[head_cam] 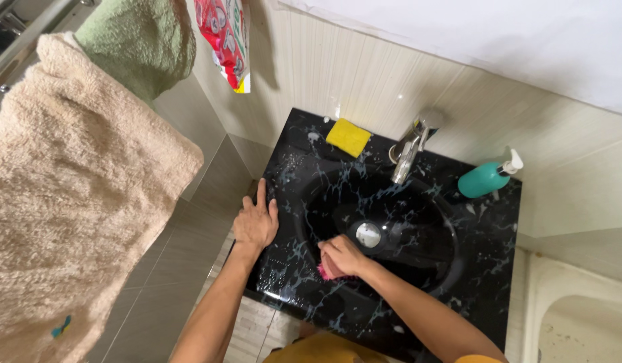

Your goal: The person cleans a black marble sink and the surrounding countertop using a pink cloth, moving around the faucet and along the edges of the basin.

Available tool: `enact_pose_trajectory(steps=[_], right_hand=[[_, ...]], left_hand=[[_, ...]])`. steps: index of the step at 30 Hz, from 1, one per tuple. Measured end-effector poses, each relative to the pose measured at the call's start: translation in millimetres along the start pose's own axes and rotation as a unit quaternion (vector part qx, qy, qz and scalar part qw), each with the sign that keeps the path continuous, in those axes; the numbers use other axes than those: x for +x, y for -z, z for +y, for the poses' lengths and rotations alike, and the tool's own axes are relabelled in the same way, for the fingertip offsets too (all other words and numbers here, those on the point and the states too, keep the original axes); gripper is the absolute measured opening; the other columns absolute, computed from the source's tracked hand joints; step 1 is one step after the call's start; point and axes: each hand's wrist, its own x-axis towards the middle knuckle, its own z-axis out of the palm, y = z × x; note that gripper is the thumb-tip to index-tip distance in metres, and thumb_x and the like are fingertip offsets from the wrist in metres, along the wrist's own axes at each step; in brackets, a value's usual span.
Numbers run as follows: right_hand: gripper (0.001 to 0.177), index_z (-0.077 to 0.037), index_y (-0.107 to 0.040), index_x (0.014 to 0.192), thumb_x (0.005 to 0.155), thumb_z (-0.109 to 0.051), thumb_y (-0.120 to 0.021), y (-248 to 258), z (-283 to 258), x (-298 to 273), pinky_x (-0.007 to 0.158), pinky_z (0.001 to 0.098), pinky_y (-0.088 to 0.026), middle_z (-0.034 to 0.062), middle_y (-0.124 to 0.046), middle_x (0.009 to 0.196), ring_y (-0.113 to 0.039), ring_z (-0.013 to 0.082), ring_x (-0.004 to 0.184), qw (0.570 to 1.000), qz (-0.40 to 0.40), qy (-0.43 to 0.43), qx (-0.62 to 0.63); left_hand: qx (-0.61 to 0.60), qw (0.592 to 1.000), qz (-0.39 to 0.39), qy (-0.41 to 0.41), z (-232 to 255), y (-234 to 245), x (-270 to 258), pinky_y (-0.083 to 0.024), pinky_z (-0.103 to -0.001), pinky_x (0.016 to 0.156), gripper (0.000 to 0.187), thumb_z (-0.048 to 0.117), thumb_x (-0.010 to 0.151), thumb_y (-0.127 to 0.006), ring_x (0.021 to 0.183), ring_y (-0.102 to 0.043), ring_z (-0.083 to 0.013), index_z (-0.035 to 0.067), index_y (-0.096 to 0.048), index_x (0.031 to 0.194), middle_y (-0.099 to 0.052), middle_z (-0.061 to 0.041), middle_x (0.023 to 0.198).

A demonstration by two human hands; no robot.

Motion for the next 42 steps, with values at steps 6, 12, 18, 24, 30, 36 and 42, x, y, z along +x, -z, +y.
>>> enact_pose_trajectory(steps=[6, 12, 18, 24, 30, 36, 42], right_hand=[[0.049, 0.001, -0.069, 0.075, 0.103, -0.034, -0.049, -24.8, -6.2, 70.3, 0.063, 0.0499, -0.052, 0.0211, -0.069, 0.071, -0.067, 0.0415, 0.065, 0.951, 0.301, 0.03, -0.063], [0.042, -0.005, -0.064, 0.075, 0.106, -0.026, -0.045, 9.4, -17.7, 146.7, 0.078, 0.0502, -0.045, 0.0137, -0.067, 0.083, -0.063, 0.0367, 0.085, 0.826, 0.527, 0.012, -0.198], [0.03, -0.009, -0.063, 0.081, 0.104, -0.024, -0.053, 96.4, 60.5, 124.8, 0.081, 0.0446, -0.037, 0.0073, -0.062, 0.083, -0.059, 0.0273, 0.087, 0.646, 0.703, -0.057, -0.292], [0.03, -0.01, -0.062, 0.076, 0.104, -0.023, -0.059, 91.6, 76.9, 119.0, 0.075, 0.0464, -0.038, 0.0056, -0.059, 0.08, -0.058, 0.0286, 0.082, 0.622, 0.675, -0.082, -0.387], [0.035, -0.009, -0.059, 0.072, 0.103, -0.023, -0.062, 36.1, 49.6, 138.2, 0.073, 0.0481, -0.038, 0.0061, -0.056, 0.08, -0.058, 0.0309, 0.082, 0.703, 0.644, -0.041, -0.299], [0.034, -0.009, -0.068, 0.083, 0.102, -0.034, -0.057, 72.9, 20.6, 73.4, 0.087, 0.0477, -0.042, 0.0074, -0.06, 0.09, -0.059, 0.0288, 0.095, 0.876, 0.383, -0.041, -0.289], [0.088, -0.02, -0.024, 0.157, 0.094, -0.071, -0.059, 57.7, 7.7, -10.7, 0.112, 0.0548, -0.035, 0.0242, -0.02, 0.156, -0.031, 0.0464, 0.141, 0.869, -0.082, -0.347, -0.343]], left_hand=[[0.017, 1.0, 0.007, 0.0, -1.4, -4.5, 0.3, -0.058, -0.054, 0.076, 0.07, 0.048, 0.103, -0.036, 0.086, -0.069, -0.0452, 0.023, -0.014, 0.165, -0.055, -0.027, 0.114], [0.023, 1.0, 0.013, -0.001, -1.7, -6.0, 2.8, -0.058, -0.053, 0.077, 0.07, 0.049, 0.103, -0.036, 0.087, -0.068, -0.0443, 0.023, -0.014, 0.165, -0.056, -0.025, 0.112], [0.02, 0.999, -0.031, 0.007, -1.9, 1.1, 2.8, -0.059, -0.052, 0.076, 0.071, 0.049, 0.103, -0.034, 0.085, -0.068, -0.0434, 0.022, -0.011, 0.165, -0.056, -0.024, 0.115], [0.009, 0.999, -0.035, 0.011, 2.9, 12.9, 1.1, -0.06, -0.052, 0.075, 0.071, 0.049, 0.103, -0.034, 0.085, -0.069, -0.0435, 0.023, -0.009, 0.164, -0.055, -0.024, 0.118], [0.011, 0.999, -0.05, 0.01, 5.5, 15.9, 2.0, -0.059, -0.052, 0.077, 0.072, 0.048, 0.103, -0.034, 0.085, -0.069, -0.0433, 0.024, -0.007, 0.165, -0.055, -0.026, 0.117], [0.008, 0.999, -0.042, 0.011, 4.0, 13.9, 4.6, -0.059, -0.053, 0.078, 0.071, 0.049, 0.103, -0.034, 0.087, -0.069, -0.0445, 0.024, -0.009, 0.165, -0.055, -0.026, 0.118], [0.016, 0.999, -0.046, 0.012, 4.2, 14.5, 1.9, -0.059, -0.053, 0.077, 0.071, 0.05, 0.103, -0.032, 0.088, -0.069, -0.0443, 0.024, -0.008, 0.164, -0.055, -0.024, 0.122]])
